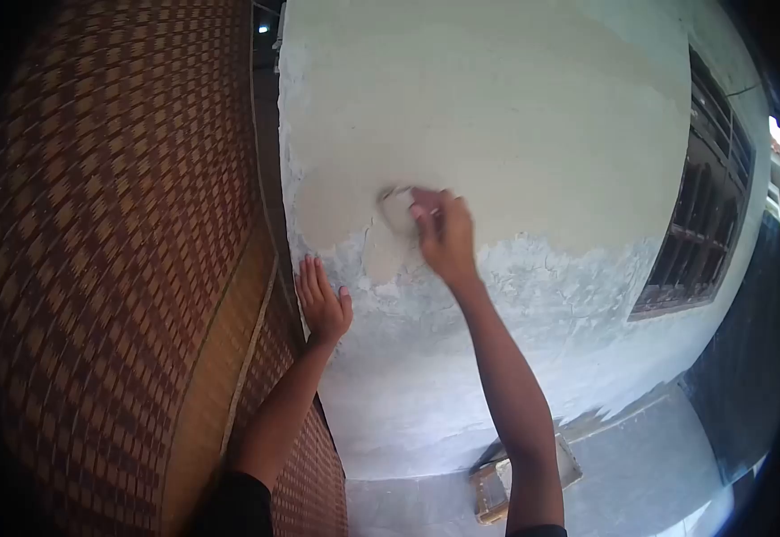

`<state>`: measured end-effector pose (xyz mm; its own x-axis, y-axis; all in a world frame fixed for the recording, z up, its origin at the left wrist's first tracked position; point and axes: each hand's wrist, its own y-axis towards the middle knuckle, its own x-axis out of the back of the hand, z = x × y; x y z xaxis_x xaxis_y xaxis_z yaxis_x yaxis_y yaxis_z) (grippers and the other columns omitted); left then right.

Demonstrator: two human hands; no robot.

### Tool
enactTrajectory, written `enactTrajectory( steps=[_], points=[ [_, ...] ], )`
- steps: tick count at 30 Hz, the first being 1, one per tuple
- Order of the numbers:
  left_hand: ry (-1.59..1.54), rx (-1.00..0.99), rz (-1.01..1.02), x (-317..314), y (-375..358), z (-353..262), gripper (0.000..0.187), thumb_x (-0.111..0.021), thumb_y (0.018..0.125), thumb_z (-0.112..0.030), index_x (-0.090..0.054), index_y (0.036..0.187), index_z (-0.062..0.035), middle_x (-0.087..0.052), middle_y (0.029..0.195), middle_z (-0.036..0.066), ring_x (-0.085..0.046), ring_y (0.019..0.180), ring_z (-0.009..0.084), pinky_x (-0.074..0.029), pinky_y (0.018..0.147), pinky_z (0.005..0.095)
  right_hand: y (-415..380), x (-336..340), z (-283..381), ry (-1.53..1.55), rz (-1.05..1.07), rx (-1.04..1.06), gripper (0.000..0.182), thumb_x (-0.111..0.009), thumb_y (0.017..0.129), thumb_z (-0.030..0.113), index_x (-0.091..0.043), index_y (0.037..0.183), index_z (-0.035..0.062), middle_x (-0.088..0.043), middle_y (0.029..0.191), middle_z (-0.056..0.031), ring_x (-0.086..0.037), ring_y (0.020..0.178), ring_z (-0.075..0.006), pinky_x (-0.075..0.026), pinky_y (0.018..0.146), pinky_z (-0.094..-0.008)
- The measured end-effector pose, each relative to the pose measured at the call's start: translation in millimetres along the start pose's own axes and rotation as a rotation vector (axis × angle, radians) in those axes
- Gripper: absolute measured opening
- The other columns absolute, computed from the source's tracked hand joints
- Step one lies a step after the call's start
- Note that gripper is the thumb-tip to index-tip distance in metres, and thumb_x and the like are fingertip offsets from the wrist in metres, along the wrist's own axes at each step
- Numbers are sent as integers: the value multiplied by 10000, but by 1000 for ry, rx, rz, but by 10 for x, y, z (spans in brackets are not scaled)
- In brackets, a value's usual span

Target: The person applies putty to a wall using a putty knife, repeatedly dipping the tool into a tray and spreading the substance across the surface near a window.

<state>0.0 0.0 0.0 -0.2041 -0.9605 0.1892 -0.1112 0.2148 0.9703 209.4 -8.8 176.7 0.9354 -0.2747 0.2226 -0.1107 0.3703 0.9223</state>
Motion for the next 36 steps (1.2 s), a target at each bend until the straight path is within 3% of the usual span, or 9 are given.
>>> enactTrajectory(
  steps=[5,11,15,17,21,27,29,33,36],
  points=[
    [7,-39,-26,-1,24,24,661,-438,903,-280,-278,1427,90,-286,1484,273,-267,1386,420,-197,1124,533,-193,-197,-169,-139,-18,211,143,-655,847,106,-614,973,50,-628,833,-104,-546,788,-281,-422,726,-389],
    [19,-23,-6,-13,11,25,654,-423,913,-278,-269,1428,93,-275,1490,270,-254,1391,422,-186,1129,536,-406,88,-271,141,-334,-290,266,-650,911,236,-602,1048,13,-612,878,-122,-612,754,-189,-480,608,-305],
    [46,-36,-21,-56,-24,30,669,-450,904,-293,-280,1431,82,-291,1490,255,-267,1391,400,-185,1135,522,-649,-367,-74,-151,-52,47,182,-630,887,168,-578,977,18,-552,828,-169,-511,810,-316,-384,728,-413],
    [50,-34,-35,-74,-17,39,668,-447,904,-288,-275,1435,79,-293,1490,253,-263,1394,399,-185,1135,521,-643,-356,-281,-146,-188,12,189,-627,897,192,-572,949,18,-556,828,-168,-520,789,-322,-396,711,-418],
    [53,-28,-42,-73,-21,25,663,-442,905,-284,-277,1434,80,-293,1490,254,-265,1394,400,-188,1134,522,-617,21,-433,89,-536,-236,309,-626,928,275,-557,979,-22,-636,844,-152,-631,748,-207,-500,657,-329],
    [68,-36,-31,-71,-9,23,663,-443,902,-280,-280,1430,86,-294,1488,258,-265,1394,401,-189,1134,522,-741,-399,-229,-94,-211,-37,226,-643,904,204,-534,926,7,-531,822,-164,-543,725,-274,-421,647,-397],
    [64,-48,-55,-66,-2,33,670,-445,895,-280,-280,1428,91,-294,1487,260,-266,1392,407,-190,1133,526,-712,-380,-284,-254,-208,5,246,-633,909,225,-543,951,0,-556,833,-169,-551,756,-284,-429,685,-409],
    [56,-27,-43,-66,-17,30,673,-448,890,-278,-281,1427,93,-292,1488,262,-268,1389,415,-191,1132,530,-635,94,-478,161,-610,-350,297,-610,936,265,-556,1031,-11,-632,878,-130,-624,765,-183,-510,646,-306],
    [68,-26,-39,-65,2,19,674,-450,888,-274,-280,1427,93,-291,1487,265,-269,1388,419,-191,1132,533,-658,-28,-333,182,-506,-278,249,-587,948,222,-562,1049,-4,-628,881,-122,-608,735,-169,-489,612,-302]
  ],
)
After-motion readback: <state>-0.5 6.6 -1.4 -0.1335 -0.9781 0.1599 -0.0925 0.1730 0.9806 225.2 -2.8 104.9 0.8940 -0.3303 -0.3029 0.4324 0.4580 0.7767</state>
